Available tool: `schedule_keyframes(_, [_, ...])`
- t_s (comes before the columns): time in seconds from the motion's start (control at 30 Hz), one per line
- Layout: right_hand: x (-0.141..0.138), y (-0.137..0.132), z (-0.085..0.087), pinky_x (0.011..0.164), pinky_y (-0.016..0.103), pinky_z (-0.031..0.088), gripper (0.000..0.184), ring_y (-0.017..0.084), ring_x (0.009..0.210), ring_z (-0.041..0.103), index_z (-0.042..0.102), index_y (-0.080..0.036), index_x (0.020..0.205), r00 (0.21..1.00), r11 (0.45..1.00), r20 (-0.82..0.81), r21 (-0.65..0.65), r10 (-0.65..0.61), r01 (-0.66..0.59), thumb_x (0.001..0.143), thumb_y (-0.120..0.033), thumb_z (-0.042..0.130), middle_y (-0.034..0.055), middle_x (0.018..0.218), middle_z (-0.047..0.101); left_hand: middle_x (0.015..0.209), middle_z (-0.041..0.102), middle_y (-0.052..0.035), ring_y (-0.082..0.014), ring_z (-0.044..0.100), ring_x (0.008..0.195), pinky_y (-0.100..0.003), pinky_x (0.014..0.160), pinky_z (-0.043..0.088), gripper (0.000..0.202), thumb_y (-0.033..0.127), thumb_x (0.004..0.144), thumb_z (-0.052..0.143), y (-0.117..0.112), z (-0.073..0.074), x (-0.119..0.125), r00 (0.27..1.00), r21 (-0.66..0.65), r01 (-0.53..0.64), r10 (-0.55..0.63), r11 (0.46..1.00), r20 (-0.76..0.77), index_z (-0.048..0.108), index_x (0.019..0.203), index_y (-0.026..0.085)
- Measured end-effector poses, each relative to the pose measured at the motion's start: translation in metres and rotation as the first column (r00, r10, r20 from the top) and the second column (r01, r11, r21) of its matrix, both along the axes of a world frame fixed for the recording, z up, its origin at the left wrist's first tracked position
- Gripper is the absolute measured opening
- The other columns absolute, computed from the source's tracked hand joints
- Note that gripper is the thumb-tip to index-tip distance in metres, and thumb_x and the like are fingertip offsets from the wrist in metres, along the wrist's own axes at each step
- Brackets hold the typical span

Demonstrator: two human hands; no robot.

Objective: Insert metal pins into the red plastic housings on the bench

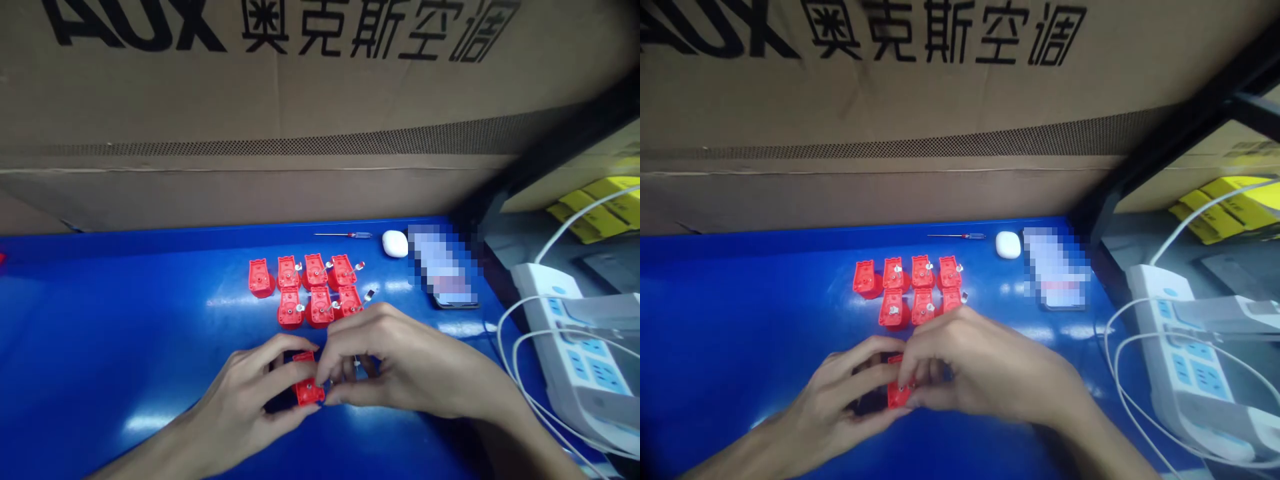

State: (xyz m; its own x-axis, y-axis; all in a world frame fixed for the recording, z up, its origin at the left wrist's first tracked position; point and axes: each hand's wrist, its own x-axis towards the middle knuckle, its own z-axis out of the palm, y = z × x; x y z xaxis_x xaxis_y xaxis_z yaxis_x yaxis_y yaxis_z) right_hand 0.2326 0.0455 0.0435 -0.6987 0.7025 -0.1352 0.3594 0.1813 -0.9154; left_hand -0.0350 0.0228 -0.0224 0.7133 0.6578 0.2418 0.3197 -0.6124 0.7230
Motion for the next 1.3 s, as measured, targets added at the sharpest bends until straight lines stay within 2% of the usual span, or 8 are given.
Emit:
schedule_keyframes(0.23, [0.000,0.001,0.000,0.077,0.023,0.053,0.018,0.014,0.079,0.074,0.085,-0.024,0.108,0.996,0.998,0.081,0.025,0.047,-0.049,0.091,-0.024,0.091,-0.0018,0.090,0.081,0.130,0.072,-0.0090,-0.0143,0.074,0.084,-0.024,0.071,0.062,0.021,0.026,0.101,0.076,0.000,0.001,0.000,0.999,-0.004,-0.027,0.026,1.000,-0.024,0.075,0.122,0.025])
schedule_keyframes(0.37, [-0.005,0.001,-0.004,0.073,0.023,0.049,0.005,0.014,0.078,0.071,0.083,-0.021,0.097,0.994,0.992,0.096,0.114,0.047,-0.058,0.095,-0.018,0.086,-0.0004,0.092,0.080,0.130,0.072,-0.0082,-0.0144,0.074,0.087,-0.024,0.073,0.061,0.021,0.025,0.101,0.076,0.002,0.003,0.001,0.999,-0.027,-0.017,0.016,0.999,-0.028,0.075,0.122,0.025])
schedule_keyframes(0.5, [-0.008,0.002,-0.004,0.077,0.025,0.048,0.005,0.015,0.085,0.070,0.081,-0.021,0.096,0.992,0.984,0.095,0.149,0.083,-0.097,0.099,-0.017,0.081,-0.0007,0.092,0.078,0.132,0.071,-0.0084,-0.0136,0.073,0.086,-0.023,0.071,0.060,0.020,0.027,0.103,0.076,0.003,0.002,0.000,1.000,-0.045,-0.008,0.007,0.999,-0.029,0.075,0.123,0.025])
schedule_keyframes(0.67, [-0.007,0.002,-0.003,0.085,0.027,0.050,0.005,0.016,0.091,0.072,0.083,-0.021,0.103,0.994,0.988,0.054,0.118,0.093,-0.099,0.103,-0.021,0.078,0.0006,0.098,0.079,0.136,0.070,-0.0091,-0.0151,0.074,0.089,-0.025,0.078,0.063,0.024,0.028,0.103,0.076,0.005,0.000,-0.001,0.999,-0.093,0.005,-0.008,0.996,-0.032,0.075,0.127,0.025])
schedule_keyframes(0.8, [-0.004,0.005,-0.005,0.084,0.025,0.051,0.011,0.015,0.091,0.072,0.085,-0.020,0.106,0.995,0.990,-0.009,0.097,0.104,-0.103,0.106,-0.022,0.074,0.0022,0.101,0.080,0.141,0.068,-0.0085,-0.0151,0.075,0.094,-0.025,0.082,0.065,0.025,0.026,0.105,0.073,0.006,0.000,-0.003,0.999,-0.111,0.015,-0.020,0.994,-0.039,0.075,0.130,0.027])
schedule_keyframes(1.13, [0.001,0.008,-0.009,0.083,0.026,0.053,0.012,0.016,0.091,0.073,0.087,-0.022,0.108,0.996,0.996,-0.022,0.025,0.085,-0.085,0.105,-0.023,0.076,0.0025,0.100,0.080,0.144,0.067,-0.0082,-0.0127,0.074,0.089,-0.021,0.070,0.061,0.025,0.027,0.109,0.069,0.006,0.000,-0.005,0.998,-0.086,0.042,-0.046,0.995,-0.052,0.074,0.133,0.027])
schedule_keyframes(1.3, [-0.002,0.006,-0.010,0.077,0.025,0.053,0.017,0.015,0.082,0.070,0.088,-0.024,0.106,0.997,0.998,0.047,0.020,0.062,-0.063,0.098,-0.013,0.078,0.0005,0.092,0.078,0.142,0.067,-0.0083,-0.0113,0.073,0.085,-0.021,0.069,0.058,0.023,0.025,0.108,0.069,0.007,0.002,-0.004,0.998,-0.076,0.044,-0.048,0.996,-0.047,0.074,0.130,0.026])
